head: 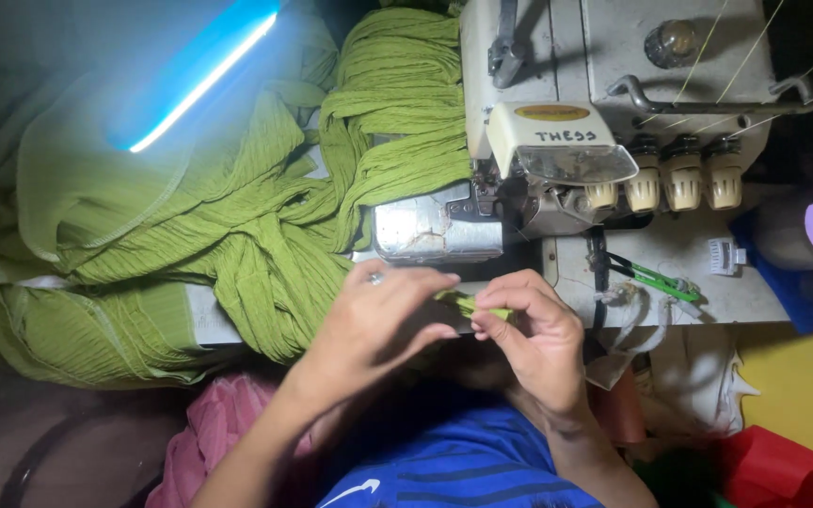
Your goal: Sewing strips of green fabric using an industrial overlock machine
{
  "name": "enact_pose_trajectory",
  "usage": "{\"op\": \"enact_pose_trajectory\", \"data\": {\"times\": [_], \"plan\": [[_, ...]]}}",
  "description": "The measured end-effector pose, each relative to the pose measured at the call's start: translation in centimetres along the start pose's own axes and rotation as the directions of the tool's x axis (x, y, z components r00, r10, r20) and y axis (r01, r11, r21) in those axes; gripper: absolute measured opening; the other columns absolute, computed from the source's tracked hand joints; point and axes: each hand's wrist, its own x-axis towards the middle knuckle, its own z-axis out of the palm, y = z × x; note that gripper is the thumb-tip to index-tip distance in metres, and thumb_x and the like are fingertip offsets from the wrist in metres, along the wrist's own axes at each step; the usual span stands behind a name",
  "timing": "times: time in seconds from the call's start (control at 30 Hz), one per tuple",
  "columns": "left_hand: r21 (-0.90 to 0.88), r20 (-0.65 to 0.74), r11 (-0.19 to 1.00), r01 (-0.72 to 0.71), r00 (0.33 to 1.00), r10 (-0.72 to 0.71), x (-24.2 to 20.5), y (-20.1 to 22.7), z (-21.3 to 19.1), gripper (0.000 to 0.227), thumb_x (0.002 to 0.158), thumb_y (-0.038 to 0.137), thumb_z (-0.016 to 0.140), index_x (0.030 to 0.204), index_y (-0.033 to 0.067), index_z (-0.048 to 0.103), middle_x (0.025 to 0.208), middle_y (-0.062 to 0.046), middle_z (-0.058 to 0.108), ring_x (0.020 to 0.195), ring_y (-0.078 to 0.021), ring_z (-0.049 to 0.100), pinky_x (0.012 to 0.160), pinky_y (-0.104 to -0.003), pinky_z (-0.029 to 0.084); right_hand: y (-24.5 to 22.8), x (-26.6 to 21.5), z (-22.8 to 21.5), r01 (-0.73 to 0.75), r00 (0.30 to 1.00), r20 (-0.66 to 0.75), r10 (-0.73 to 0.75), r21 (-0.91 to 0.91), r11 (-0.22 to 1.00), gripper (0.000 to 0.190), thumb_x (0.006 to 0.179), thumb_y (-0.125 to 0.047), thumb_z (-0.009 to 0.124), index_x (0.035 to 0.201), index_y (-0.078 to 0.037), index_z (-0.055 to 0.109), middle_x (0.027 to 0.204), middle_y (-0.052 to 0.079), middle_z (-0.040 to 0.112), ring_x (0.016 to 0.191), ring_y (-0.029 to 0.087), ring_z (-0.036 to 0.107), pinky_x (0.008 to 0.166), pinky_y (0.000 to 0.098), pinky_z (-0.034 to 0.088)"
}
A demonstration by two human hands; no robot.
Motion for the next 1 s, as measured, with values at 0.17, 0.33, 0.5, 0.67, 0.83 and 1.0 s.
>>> {"op": "enact_pose_trajectory", "data": {"times": [0.17, 0.33, 0.5, 0.67, 0.83, 1.0], "plan": [[0.116, -0.213, 0.985, -0.126, 0.966, 0.148, -0.5, -0.6, 2.9, 0.018, 0.085, 0.025, 0.045, 0.081, 0.0119, 0.056, 0.075, -0.001, 0.054, 0.067, -0.018, 0.056, 0.074, -0.035, 0.042, -2.1, 0.3, 0.3, 0.147, 0.987, -0.03, -0.16, -0.253, 0.956, 0.015, 0.063, 0.002, 0.069, 0.077, 0.002, 0.061, 0.075, 0.014, 0.059, 0.061, 0.017, 0.06, 0.051, 0.0249, 0.052], [0.208, -0.307, 0.954, -0.215, 0.912, 0.272, 0.8, 0.9, 2.2, 0.019, 0.085, 0.02, 0.045, 0.075, 0.008, 0.057, 0.069, -0.004, 0.052, 0.061, -0.0205, 0.053, 0.07, -0.036, 0.043, -0.2, -0.2, -0.1, 0.155, 0.978, -0.114, -0.175, -0.164, 0.974, 0.027, 0.068, 0.008, 0.061, 0.094, 0.005, 0.053, 0.079, 0.015, 0.059, 0.07, 0.018, 0.059, 0.061, 0.0279, 0.05], [0.173, -0.351, 0.968, -0.182, 0.907, 0.233, 1.0, 1.5, 2.2, 0.012, 0.082, 0.015, 0.049, 0.078, 0.0098, 0.059, 0.068, -0.002, 0.052, 0.059, -0.0182, 0.052, 0.064, -0.032, 0.041, 0.4, -0.1, 0.1, 0.069, 0.985, -0.163, -0.054, 0.09, 0.994, 0.03, 0.071, 0.009, 0.056, 0.099, 0.006, 0.046, 0.078, 0.02, 0.062, 0.074, 0.018, 0.06, 0.065, 0.0272, 0.05], [0.21, -0.389, 0.966, -0.151, 0.893, 0.225, 1.3, 1.7, 2.6, 0.01, 0.08, 0.012, 0.05, 0.077, 0.0095, 0.059, 0.067, -0.003, 0.051, 0.056, -0.0187, 0.051, 0.062, -0.031, 0.042, 0.1, -0.4, 0.2, 0.053, 0.988, -0.153, -0.037, 0.103, 0.993, 0.029, 0.071, 0.01, 0.054, 0.098, 0.006, 0.046, 0.077, 0.022, 0.062, 0.074, 0.019, 0.06, 0.065, 0.0286, 0.05], [0.231, -0.391, 0.963, -0.137, 0.894, 0.221, 1.6, 2.0, 2.6, 0.008, 0.08, 0.009, 0.05, 0.076, 0.0079, 0.058, 0.067, -0.005, 0.051, 0.056, -0.0199, 0.051, 0.062, -0.031, 0.041, 0.7, -0.8, -0.1, 0.043, 0.99, -0.142, -0.026, 0.116, 0.992, 0.027, 0.073, 0.008, 0.054, 0.099, 0.007, 0.046, 0.08, 0.024, 0.062, 0.077, 0.024, 0.062, 0.069, 0.0327, 0.051], [0.221, -0.361, 0.969, -0.111, 0.914, 0.187, 1.4, 1.8, 2.6, 0.008, 0.08, 0.011, 0.05, 0.076, 0.0057, 0.056, 0.068, -0.007, 0.051, 0.059, -0.0232, 0.052, 0.064, -0.034, 0.041, 0.4, -0.9, -0.1, 0.041, 0.992, -0.123, -0.031, 0.078, 0.996, 0.026, 0.073, 0.006, 0.054, 0.098, 0.009, 0.047, 0.08, 0.024, 0.063, 0.081, 0.024, 0.062, 0.072, 0.0327, 0.05]]}}
